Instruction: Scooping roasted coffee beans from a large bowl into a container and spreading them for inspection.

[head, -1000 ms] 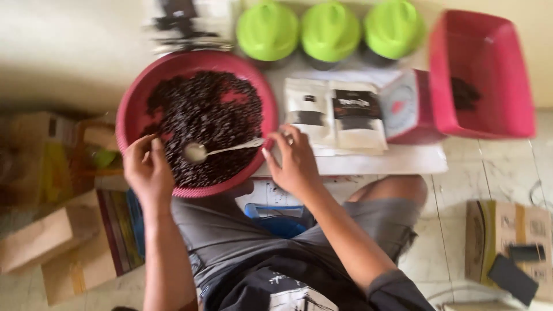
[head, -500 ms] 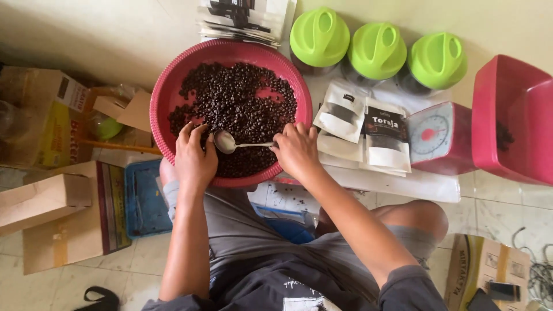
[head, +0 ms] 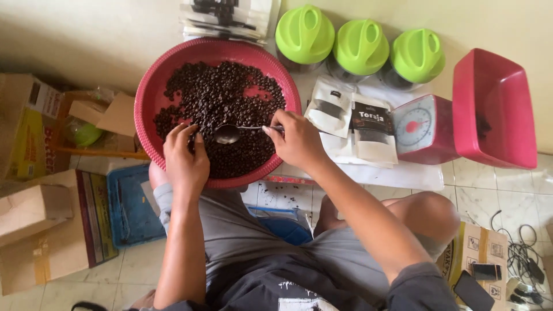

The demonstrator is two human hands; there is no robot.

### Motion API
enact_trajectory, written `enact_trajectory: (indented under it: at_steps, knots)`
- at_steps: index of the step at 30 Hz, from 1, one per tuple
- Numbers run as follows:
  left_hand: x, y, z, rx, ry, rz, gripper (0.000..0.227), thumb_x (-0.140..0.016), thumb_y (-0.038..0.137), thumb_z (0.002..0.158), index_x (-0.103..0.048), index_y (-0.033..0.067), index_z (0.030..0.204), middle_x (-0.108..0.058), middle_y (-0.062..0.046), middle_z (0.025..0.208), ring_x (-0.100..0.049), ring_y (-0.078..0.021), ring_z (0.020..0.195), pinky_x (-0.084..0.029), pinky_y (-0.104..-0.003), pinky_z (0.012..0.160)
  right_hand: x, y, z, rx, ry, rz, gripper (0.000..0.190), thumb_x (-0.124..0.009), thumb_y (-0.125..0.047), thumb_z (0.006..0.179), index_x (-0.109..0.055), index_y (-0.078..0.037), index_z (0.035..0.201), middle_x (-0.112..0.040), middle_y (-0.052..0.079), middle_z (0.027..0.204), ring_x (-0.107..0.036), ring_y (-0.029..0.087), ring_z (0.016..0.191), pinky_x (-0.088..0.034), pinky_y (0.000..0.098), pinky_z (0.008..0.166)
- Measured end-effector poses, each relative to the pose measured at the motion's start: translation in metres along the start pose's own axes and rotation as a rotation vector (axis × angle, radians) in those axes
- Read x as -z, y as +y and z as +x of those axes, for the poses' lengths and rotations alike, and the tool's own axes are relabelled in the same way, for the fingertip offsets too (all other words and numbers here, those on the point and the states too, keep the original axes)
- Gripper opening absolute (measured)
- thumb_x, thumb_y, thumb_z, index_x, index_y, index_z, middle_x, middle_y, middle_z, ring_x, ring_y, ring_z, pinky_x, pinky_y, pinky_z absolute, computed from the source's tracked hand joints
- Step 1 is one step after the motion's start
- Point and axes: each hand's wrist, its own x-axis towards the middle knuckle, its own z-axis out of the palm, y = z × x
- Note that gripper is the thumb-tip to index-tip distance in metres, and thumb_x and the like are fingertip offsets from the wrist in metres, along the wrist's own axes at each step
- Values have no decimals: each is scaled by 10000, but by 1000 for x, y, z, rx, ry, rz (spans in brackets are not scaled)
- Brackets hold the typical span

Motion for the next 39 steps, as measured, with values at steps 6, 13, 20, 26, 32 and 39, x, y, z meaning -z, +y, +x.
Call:
enact_trajectory:
  at_steps: [6, 13, 20, 26, 32, 39]
  knots:
    - [-22, 59, -24, -168, 156, -344, 205, -623, -60, 927, -691, 115, 1009, -669, -50, 932, -639, -267, 870, -463, -375, 823, 49, -2, 40, 203, 17, -78, 96, -709, -142, 950, -655, -69, 984, -710, 167, 894, -734, 399, 862, -592, 494, 733]
    - [-53, 167, -21, -512, -273, -251, 314, -694, 101, 799, -700, 45, 1108, -655, -116, 1201, -616, -320, 1029, -504, -412, 847, 108, -14, 62, 347, 97, -236, 136, -674, -65, 940, -733, -29, 1058, -762, 97, 972, -696, 256, 662, -556, 361, 555]
    - [-141, 183, -7, -560, -425, 118, 436, -730, 447, 842, -754, 181, 1186, -672, -99, 1241, -576, -329, 1238, -298, -733, 1089, 72, 52, 68, 264, 160, -128, 210, -628, -224, 991, -752, -63, 1042, -749, 175, 984, -739, 376, 962, -569, 464, 886]
    - [-139, 192, -15, -407, -767, 302, 545, -590, 509, 953, -593, 208, 1408, -448, -100, 1553, -368, -333, 1461, -83, -828, 1120, 81, 57, 75, 180, 139, 237, 213, -691, -116, 945, -771, 6, 1100, -762, 115, 671, -466, 72, 298, -300, 162, 248]
    - [-143, 180, -43, -425, -682, 339, 588, -547, 534, 955, -562, 198, 1437, -510, -159, 1463, -447, -315, 1372, -106, -795, 1124, 68, 78, 81, 282, 151, 305, 208, -628, -172, 1032, -756, -48, 1138, -770, 164, 995, -666, 168, 598, -588, 301, 665]
    - [-131, 178, -31, -467, -798, 297, 694, -713, 528, 851, -520, 266, 1464, -426, -131, 1478, -441, -338, 1319, -157, -815, 1091, 74, 87, 86, 319, 184, 287, 211, -608, -114, 1055, -735, 20, 1156, -743, 189, 918, -643, 201, 546, -517, 296, 496]
